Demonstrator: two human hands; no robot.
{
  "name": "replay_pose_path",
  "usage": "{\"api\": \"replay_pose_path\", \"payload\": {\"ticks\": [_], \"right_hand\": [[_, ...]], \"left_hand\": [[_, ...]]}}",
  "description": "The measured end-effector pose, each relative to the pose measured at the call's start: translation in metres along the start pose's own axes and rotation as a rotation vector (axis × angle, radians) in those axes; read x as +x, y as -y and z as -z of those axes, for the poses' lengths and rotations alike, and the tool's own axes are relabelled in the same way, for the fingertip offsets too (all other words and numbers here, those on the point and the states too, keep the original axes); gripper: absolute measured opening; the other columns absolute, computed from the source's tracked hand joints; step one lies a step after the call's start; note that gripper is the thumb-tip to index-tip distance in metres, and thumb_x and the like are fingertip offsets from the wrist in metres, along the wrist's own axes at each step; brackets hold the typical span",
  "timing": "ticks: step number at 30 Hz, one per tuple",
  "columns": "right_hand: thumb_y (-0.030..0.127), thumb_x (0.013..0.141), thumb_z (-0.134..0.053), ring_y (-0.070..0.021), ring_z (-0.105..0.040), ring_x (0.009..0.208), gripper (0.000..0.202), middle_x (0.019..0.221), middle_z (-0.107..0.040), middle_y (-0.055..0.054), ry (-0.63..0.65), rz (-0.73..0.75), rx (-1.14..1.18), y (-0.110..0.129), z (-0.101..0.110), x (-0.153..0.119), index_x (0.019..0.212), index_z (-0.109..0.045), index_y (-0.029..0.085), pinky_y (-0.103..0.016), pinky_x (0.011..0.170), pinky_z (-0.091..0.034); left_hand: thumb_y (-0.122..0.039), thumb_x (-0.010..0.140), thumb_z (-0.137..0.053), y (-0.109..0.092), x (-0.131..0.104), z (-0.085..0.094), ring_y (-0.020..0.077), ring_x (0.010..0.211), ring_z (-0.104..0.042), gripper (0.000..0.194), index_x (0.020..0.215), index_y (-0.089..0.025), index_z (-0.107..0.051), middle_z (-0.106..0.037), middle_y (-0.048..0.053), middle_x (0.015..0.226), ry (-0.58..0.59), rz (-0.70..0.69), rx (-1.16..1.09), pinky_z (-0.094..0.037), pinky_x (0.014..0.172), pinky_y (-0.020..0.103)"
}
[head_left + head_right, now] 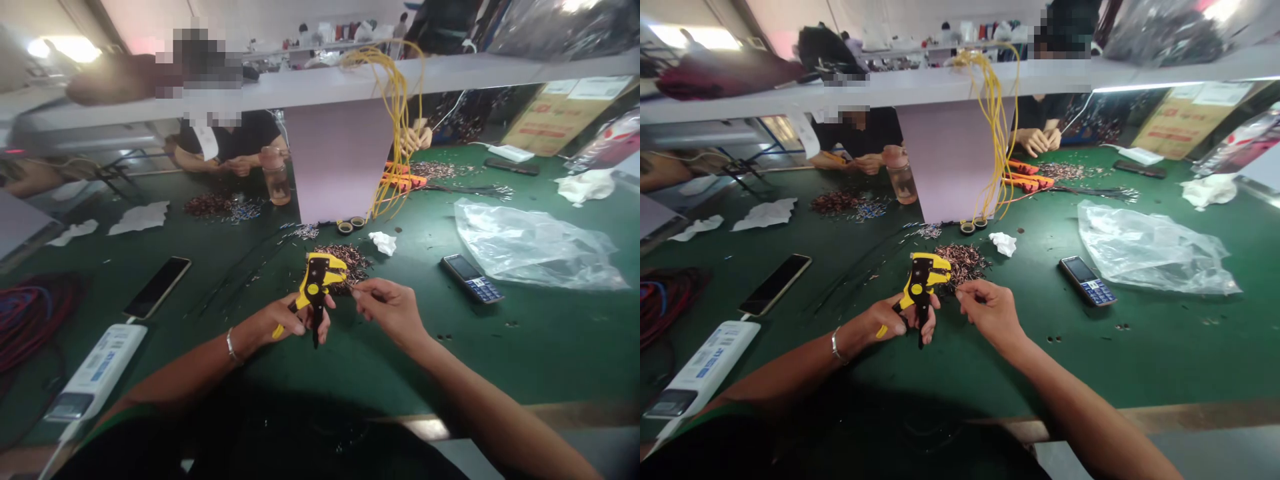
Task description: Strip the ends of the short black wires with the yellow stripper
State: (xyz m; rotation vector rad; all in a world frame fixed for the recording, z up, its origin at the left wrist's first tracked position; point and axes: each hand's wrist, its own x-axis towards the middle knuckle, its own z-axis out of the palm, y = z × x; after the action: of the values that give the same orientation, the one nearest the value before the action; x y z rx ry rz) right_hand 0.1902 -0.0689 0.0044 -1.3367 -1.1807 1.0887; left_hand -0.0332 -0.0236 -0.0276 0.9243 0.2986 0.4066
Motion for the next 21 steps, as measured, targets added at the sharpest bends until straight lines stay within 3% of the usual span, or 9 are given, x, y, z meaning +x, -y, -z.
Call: {"api": "replay_pose_path", "payload": {"ticks": [5, 12, 18, 21], "right_hand": [[0.031, 0.069, -0.064, -0.0076, -0.045, 0.038, 0.014, 0.046, -0.057, 0.003, 0.071, -0.027, -0.051, -0.005, -0.005, -0.001, 0.067, -0.069, 0.018, -0.022, 0.04, -0.037], [0.03, 0.072, -0.064, -0.0075, -0.044, 0.039, 0.014, 0.044, -0.055, 0.004, 0.038, -0.035, -0.093, -0.006, -0.01, -0.005, 0.066, -0.069, 0.018, -0.023, 0.04, -0.035], [0.029, 0.072, -0.068, -0.0074, -0.046, 0.037, 0.012, 0.046, -0.059, 0.004, 0.124, -0.063, 0.031, -0.01, -0.013, -0.01, 0.069, -0.07, 0.019, -0.022, 0.038, -0.036], [0.031, 0.072, -0.071, -0.0077, -0.047, 0.036, 0.013, 0.047, -0.061, 0.003, 0.227, -0.086, 0.164, -0.012, -0.012, -0.01, 0.069, -0.07, 0.019, -0.022, 0.037, -0.038]], "left_hand": [[-0.015, 0.057, -0.069, 0.0, -0.001, 0.002, 0.0257, 0.078, -0.065, 0.062, 0.118, -0.012, -0.058, -0.067, 0.009, 0.084, -0.032, -0.046, 0.03, -0.048, 0.078, 0.043], [-0.017, 0.062, -0.069, 0.002, -0.002, -0.001, 0.0239, 0.083, -0.063, 0.058, 0.118, -0.013, -0.056, -0.065, 0.009, 0.089, -0.107, -0.052, 0.19, -0.047, 0.079, 0.04], [-0.021, 0.069, -0.062, 0.001, -0.001, -0.009, 0.0183, 0.08, -0.059, 0.037, 0.105, -0.015, -0.059, -0.063, 0.005, 0.088, -0.227, -0.099, 0.832, -0.047, 0.075, 0.033], [-0.021, 0.068, -0.058, 0.002, -0.003, -0.011, 0.0218, 0.087, -0.061, 0.043, 0.111, -0.017, -0.057, -0.065, 0.008, 0.099, -0.367, -0.209, 1.25, -0.049, 0.081, 0.039]]}}
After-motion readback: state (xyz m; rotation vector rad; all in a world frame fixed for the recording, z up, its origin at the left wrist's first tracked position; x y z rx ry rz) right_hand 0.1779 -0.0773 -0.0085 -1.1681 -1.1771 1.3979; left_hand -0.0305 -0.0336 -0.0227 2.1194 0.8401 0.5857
